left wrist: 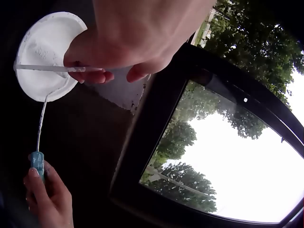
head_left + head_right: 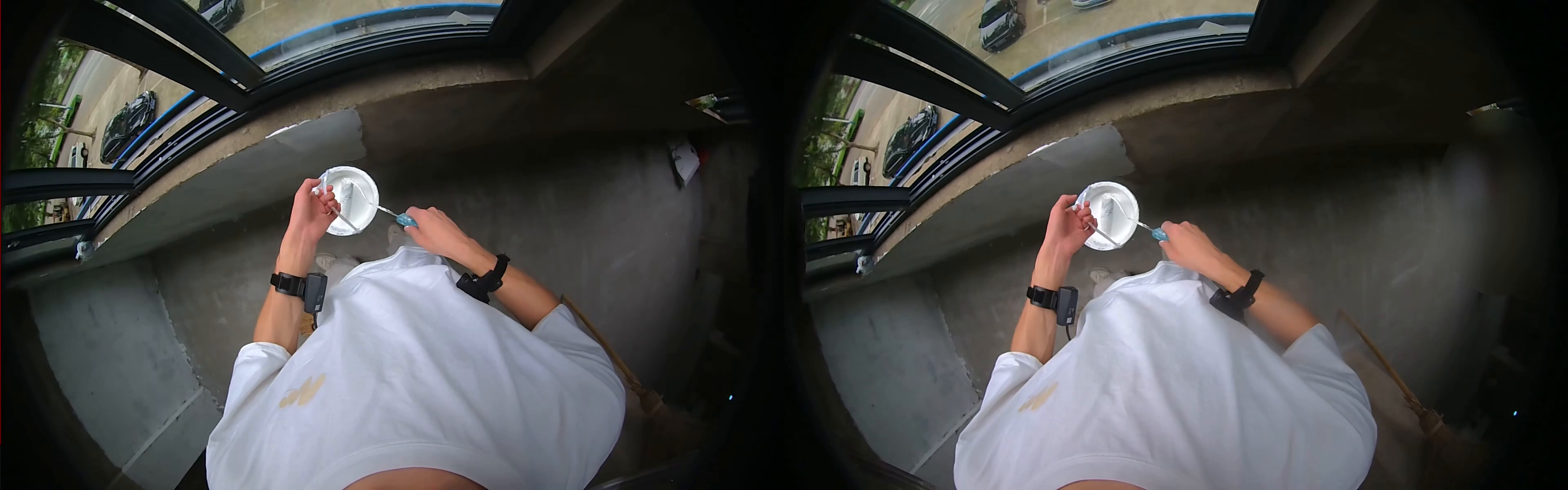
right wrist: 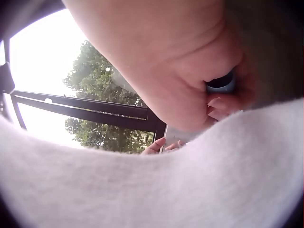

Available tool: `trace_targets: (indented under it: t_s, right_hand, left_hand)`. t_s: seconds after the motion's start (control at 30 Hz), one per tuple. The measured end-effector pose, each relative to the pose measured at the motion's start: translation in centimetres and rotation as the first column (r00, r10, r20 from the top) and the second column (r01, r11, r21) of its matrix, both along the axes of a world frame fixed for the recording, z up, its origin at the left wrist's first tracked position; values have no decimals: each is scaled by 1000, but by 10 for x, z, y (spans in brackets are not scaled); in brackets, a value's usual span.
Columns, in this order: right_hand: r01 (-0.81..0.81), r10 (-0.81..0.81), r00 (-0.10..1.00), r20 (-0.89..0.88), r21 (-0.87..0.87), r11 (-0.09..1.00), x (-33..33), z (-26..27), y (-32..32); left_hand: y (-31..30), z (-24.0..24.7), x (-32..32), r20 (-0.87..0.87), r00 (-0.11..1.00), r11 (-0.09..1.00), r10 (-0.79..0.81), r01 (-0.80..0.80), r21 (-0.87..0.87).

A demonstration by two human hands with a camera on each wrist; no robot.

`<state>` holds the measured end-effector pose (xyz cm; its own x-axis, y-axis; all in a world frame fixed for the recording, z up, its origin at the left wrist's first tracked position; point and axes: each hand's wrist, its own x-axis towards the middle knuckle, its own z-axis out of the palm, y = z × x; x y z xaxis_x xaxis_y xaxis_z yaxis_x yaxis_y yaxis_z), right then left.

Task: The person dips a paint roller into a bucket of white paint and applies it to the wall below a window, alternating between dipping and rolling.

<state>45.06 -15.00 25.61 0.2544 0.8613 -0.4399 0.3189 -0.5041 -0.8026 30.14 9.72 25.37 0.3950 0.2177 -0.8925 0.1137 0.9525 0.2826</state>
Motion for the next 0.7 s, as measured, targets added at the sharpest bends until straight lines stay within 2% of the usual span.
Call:
trace_targets:
  t_s: [0.07, 0.27, 0.4, 0.7]
  right_hand:
    - [14, -14, 997, 75, -1, 1000, -1, 11, -7]
    - [56, -62, 988, 143, 46, 997, -7, 23, -15]
    - [62, -70, 990, 123, 66, 996, -1, 32, -13]
    - [91, -106, 987, 117, 126, 988, 2, 35, -16]
  left_hand:
    - [2, 1, -3, 15, 1000, 1000, 19, -19, -18]
    - [1, 7, -6, 25, 998, 998, 57, -56, -21]
    - [4, 11, -8, -6, 996, 994, 94, -94, -47]
    - [13, 9, -16, 53, 993, 992, 106, -102, -76]
